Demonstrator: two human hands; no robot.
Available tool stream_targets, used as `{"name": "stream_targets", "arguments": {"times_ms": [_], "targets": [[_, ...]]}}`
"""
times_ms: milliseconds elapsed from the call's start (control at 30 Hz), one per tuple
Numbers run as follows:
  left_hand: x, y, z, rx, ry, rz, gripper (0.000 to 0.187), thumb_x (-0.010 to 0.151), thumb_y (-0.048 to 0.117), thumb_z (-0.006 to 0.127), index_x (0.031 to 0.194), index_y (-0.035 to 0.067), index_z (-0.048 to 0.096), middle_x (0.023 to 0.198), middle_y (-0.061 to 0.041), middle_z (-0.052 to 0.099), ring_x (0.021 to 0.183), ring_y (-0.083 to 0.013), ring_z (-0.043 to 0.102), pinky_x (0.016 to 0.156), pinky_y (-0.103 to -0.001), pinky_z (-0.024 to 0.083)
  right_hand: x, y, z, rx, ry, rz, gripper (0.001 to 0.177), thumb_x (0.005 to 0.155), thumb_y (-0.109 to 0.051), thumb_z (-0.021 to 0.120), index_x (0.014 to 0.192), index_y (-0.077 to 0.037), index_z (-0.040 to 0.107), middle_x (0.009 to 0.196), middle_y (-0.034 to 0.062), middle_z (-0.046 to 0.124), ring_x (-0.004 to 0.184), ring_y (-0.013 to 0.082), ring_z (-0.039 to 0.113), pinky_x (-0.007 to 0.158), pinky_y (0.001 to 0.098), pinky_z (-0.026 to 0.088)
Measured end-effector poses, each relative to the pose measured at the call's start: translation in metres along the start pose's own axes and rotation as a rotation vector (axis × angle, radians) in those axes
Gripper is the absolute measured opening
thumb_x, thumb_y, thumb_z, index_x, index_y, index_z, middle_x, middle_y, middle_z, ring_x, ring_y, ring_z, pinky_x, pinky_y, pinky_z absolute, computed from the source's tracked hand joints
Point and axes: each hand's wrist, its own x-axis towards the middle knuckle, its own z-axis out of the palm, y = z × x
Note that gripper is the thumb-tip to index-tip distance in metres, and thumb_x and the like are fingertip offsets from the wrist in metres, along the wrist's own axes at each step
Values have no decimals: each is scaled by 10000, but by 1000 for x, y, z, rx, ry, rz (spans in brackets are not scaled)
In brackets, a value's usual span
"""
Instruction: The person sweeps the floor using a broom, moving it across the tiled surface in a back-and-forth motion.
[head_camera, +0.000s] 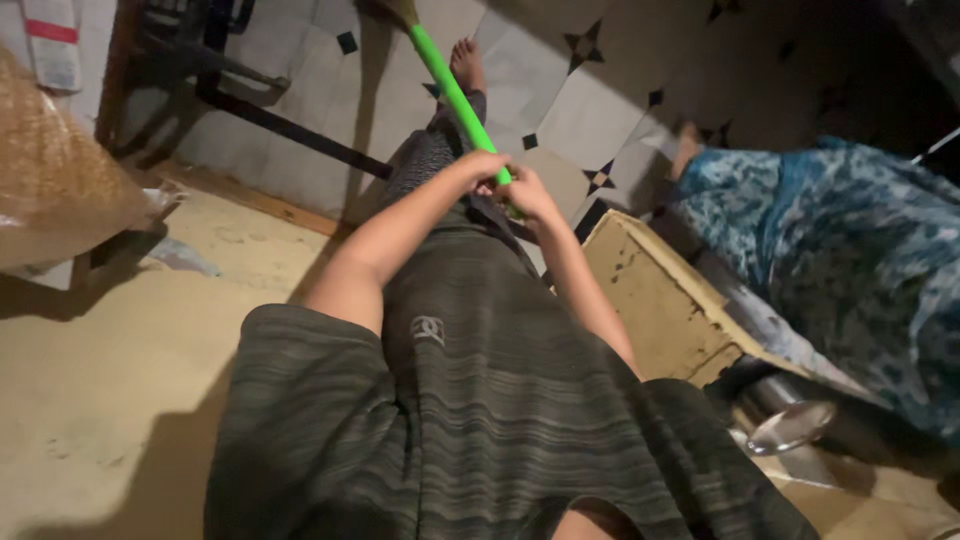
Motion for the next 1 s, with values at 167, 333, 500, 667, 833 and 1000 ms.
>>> {"name": "stream_targets", "arguments": {"times_ms": [167, 333, 500, 667, 833, 1000], "targets": [[9, 53, -43, -73, 207, 181, 449, 1016, 426, 567, 830, 32, 671, 597, -97, 621, 401, -197, 557, 354, -346, 397, 45, -48, -4, 10, 17, -98, 302, 768, 68, 619, 1065, 13, 638, 714, 69, 615, 504, 137, 544, 398, 295, 416], [13, 105, -45, 49, 288, 226, 442, 988, 432, 516, 887, 32, 674, 624, -148, 655, 406, -228, 597, 351, -365, 439, 42, -96, -27, -79, 72, -116, 264, 807, 36, 599, 1066, 5, 638, 703, 50, 631, 499, 128, 568, 391, 297, 459], [13, 136, 17, 121, -98, -73, 619, 986, 557, 397, 851, 15, 661, 626, -161, 635, 408, -241, 534, 360, -384, 370, 2, -108, -85, -102, 30, -51, 348, 811, 27, 600, 1154, -30, 610, 703, 54, 628, 493, 130, 553, 390, 298, 442], [16, 156, 48, -23, -10, 1, 369, 966, 415, 488, 921, 70, 612, 708, -130, 564, 468, -244, 504, 392, -406, 385, 6, -114, -119, -120, 15, 2, 458, 816, 16, 601, 1265, -74, 576, 703, 60, 624, 484, 132, 534, 389, 300, 422], [21, 192, 20, -52, 189, 203, 444, 957, 431, 411, 1012, 78, 675, 786, -166, 732, 549, -270, 690, 439, -417, 520, 42, -148, -114, -210, 35, -48, 571, 821, 5, 602, 1375, -117, 541, 703, 66, 620, 476, 133, 515, 388, 301, 401], [20, 208, 18, 154, 466, 204, 598, 1024, 522, 421, 957, 16, 733, 704, -167, 698, 541, -266, 680, 461, -394, 528, 58, -163, -124, -482, 96, -186, 589, 877, -51, 654, 1443, -126, 507, 793, 55, 669, 599, 112, 571, 486, 276, 459]]}}
